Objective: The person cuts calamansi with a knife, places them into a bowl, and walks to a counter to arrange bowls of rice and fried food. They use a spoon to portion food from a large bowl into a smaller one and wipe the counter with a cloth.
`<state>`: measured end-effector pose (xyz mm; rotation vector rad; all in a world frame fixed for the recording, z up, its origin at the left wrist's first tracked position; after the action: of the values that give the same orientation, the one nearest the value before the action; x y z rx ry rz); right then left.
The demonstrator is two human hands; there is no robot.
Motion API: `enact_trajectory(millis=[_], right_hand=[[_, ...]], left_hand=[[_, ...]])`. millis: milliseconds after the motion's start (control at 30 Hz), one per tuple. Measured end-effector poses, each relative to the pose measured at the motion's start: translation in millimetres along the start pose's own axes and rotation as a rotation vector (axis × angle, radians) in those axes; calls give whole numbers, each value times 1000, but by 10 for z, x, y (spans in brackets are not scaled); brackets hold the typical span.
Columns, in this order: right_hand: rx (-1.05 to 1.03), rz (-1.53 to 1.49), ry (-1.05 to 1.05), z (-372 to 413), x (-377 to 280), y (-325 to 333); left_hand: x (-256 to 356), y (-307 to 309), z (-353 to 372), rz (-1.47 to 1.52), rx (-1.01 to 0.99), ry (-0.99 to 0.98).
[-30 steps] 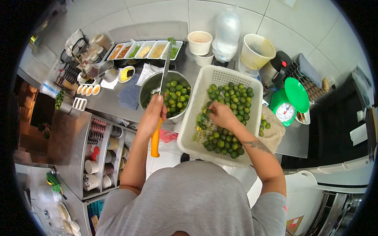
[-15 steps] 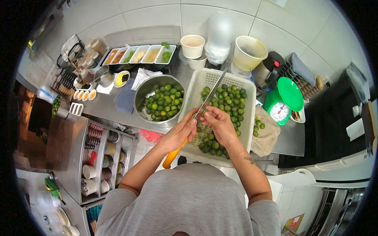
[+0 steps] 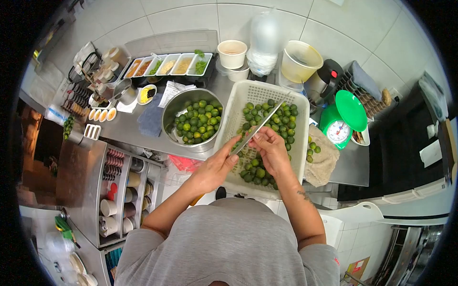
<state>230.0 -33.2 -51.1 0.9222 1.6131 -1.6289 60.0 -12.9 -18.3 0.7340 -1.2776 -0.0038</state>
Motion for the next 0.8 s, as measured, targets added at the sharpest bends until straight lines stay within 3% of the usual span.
enact_trajectory(millis=[233,367,467,733,800], right_hand=[[63,140,68,-52,55,-92],[-21,275,35,-20,111,-392],[15,299,-3,-19,211,-403],[-164,203,-119,-153,417,-501],[-216,311,-141,-287,329,-500]], left_hand=[[62,2,123,-75,25,135],[55,78,55,-6,5,199],[-15,128,48,20,104,113],[-189,294,80,182,93,194],[-220,388,94,180,134,177]])
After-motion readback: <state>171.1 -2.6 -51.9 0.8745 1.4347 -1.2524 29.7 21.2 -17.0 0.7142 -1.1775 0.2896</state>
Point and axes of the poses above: each hand's wrist, its own z-axis away from the middle knuckle, its own y-axis out of the back of the hand, x = y × z, the point moved 5 cm from there along -z, towards the middle knuckle, and after that the axes turned 14 degrees about -x, right-handed, at the moved point
